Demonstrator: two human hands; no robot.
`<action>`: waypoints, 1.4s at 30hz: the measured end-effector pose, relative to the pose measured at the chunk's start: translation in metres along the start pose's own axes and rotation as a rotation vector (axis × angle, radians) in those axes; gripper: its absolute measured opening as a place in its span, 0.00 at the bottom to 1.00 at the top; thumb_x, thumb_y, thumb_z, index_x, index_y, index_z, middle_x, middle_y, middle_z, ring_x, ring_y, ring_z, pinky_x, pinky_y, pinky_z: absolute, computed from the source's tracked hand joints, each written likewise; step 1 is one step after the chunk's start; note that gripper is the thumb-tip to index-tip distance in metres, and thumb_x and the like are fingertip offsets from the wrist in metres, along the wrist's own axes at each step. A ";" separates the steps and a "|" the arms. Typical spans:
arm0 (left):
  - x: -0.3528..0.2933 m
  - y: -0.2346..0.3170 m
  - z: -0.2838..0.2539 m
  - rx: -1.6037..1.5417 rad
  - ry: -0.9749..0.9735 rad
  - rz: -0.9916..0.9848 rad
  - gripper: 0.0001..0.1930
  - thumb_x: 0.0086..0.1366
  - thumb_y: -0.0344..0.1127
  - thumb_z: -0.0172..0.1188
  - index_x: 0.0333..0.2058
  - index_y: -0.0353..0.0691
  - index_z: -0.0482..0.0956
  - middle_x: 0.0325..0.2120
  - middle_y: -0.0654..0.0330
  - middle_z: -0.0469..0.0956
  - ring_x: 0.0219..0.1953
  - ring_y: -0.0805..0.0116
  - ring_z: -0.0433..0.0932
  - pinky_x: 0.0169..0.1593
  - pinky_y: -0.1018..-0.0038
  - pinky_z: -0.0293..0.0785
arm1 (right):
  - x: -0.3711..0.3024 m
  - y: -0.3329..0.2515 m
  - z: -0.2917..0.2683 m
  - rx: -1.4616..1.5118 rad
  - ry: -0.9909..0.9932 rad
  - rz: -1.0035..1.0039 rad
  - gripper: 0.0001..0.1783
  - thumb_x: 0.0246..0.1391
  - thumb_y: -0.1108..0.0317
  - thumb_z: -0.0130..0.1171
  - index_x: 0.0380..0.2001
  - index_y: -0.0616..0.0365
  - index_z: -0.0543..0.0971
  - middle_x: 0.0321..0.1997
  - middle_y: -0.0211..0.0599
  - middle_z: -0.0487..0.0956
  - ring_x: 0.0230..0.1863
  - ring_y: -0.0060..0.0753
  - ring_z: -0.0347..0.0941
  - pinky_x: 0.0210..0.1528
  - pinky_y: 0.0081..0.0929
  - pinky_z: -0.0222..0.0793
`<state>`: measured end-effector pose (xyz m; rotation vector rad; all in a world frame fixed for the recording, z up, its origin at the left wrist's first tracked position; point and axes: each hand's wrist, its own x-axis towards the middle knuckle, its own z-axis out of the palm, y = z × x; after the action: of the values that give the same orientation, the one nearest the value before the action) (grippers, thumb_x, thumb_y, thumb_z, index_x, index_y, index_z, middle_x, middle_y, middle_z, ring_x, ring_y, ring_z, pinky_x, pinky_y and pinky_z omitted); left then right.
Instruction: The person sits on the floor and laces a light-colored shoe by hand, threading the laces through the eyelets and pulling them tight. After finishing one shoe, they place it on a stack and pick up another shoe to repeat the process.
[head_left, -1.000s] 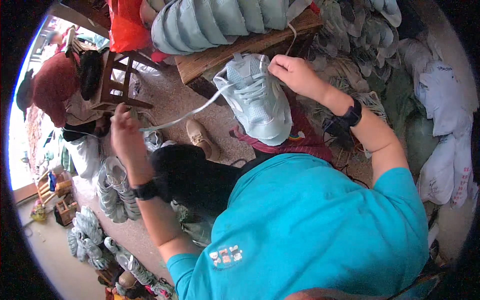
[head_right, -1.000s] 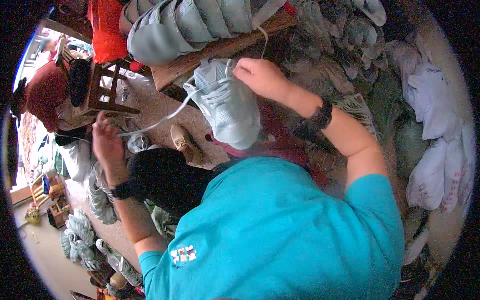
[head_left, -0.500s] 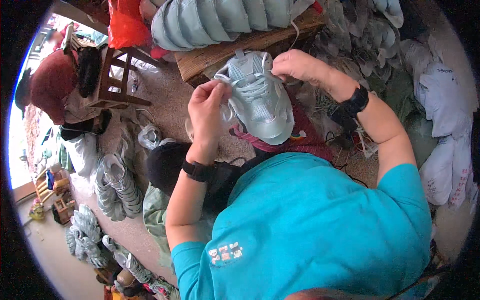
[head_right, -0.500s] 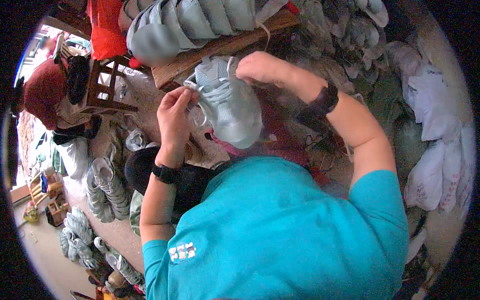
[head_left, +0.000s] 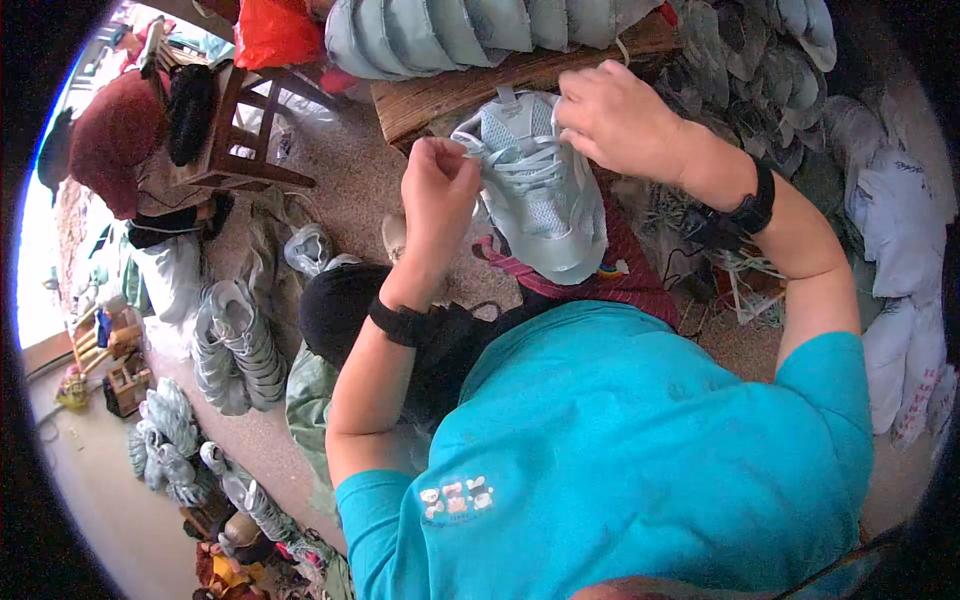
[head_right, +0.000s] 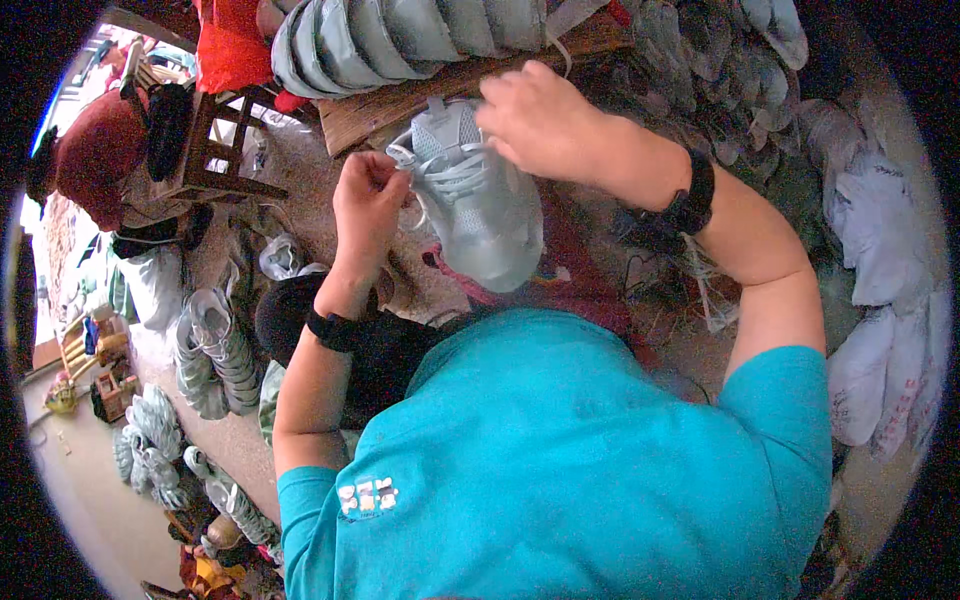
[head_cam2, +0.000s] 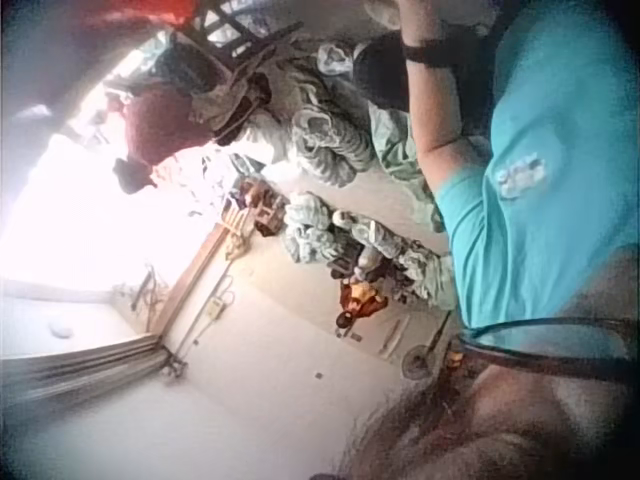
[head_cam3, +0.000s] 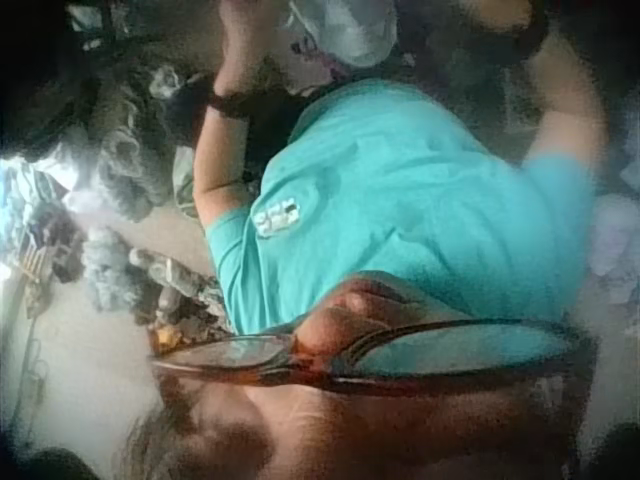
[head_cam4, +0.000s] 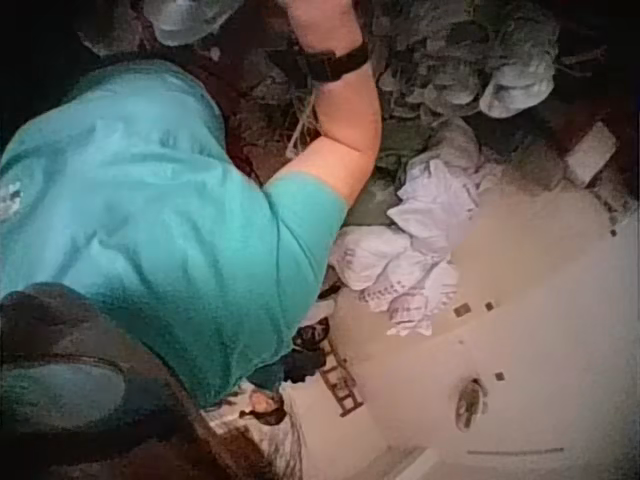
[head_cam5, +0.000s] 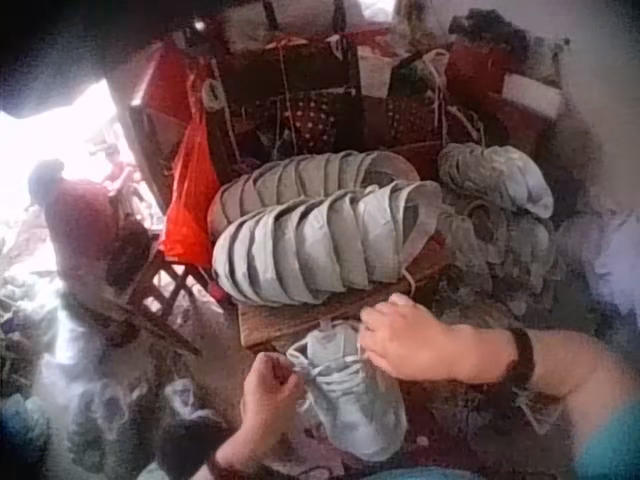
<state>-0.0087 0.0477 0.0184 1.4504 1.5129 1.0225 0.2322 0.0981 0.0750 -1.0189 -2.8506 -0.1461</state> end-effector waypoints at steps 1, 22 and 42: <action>0.001 0.005 -0.001 0.206 0.010 0.078 0.11 0.59 0.25 0.59 0.39 0.34 0.68 0.30 0.52 0.75 0.29 0.60 0.79 0.35 0.66 0.77 | 0.002 0.001 -0.002 0.064 0.066 -0.037 0.12 0.44 0.68 0.62 0.33 0.55 0.74 0.40 0.37 0.74 0.44 0.39 0.72 0.45 0.38 0.63; 0.062 0.001 -0.037 0.451 -0.607 0.549 0.11 0.56 0.37 0.67 0.30 0.35 0.78 0.31 0.57 0.70 0.34 0.62 0.71 0.40 0.70 0.70 | 0.038 0.046 0.005 0.750 -0.516 0.003 0.16 0.48 0.60 0.63 0.24 0.64 0.77 0.28 0.34 0.70 0.34 0.31 0.69 0.35 0.30 0.63; 0.045 0.082 -0.021 -0.218 0.205 0.499 0.15 0.63 0.41 0.62 0.26 0.33 0.81 0.27 0.60 0.75 0.33 0.75 0.72 0.37 0.76 0.69 | 0.042 -0.011 -0.040 1.587 0.130 0.145 0.12 0.59 0.60 0.58 0.37 0.58 0.81 0.28 0.23 0.77 0.29 0.13 0.67 0.33 0.16 0.64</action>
<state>0.0004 0.0938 0.1016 1.6397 1.1452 1.6226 0.1957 0.1103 0.1192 -0.6592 -1.7319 1.6137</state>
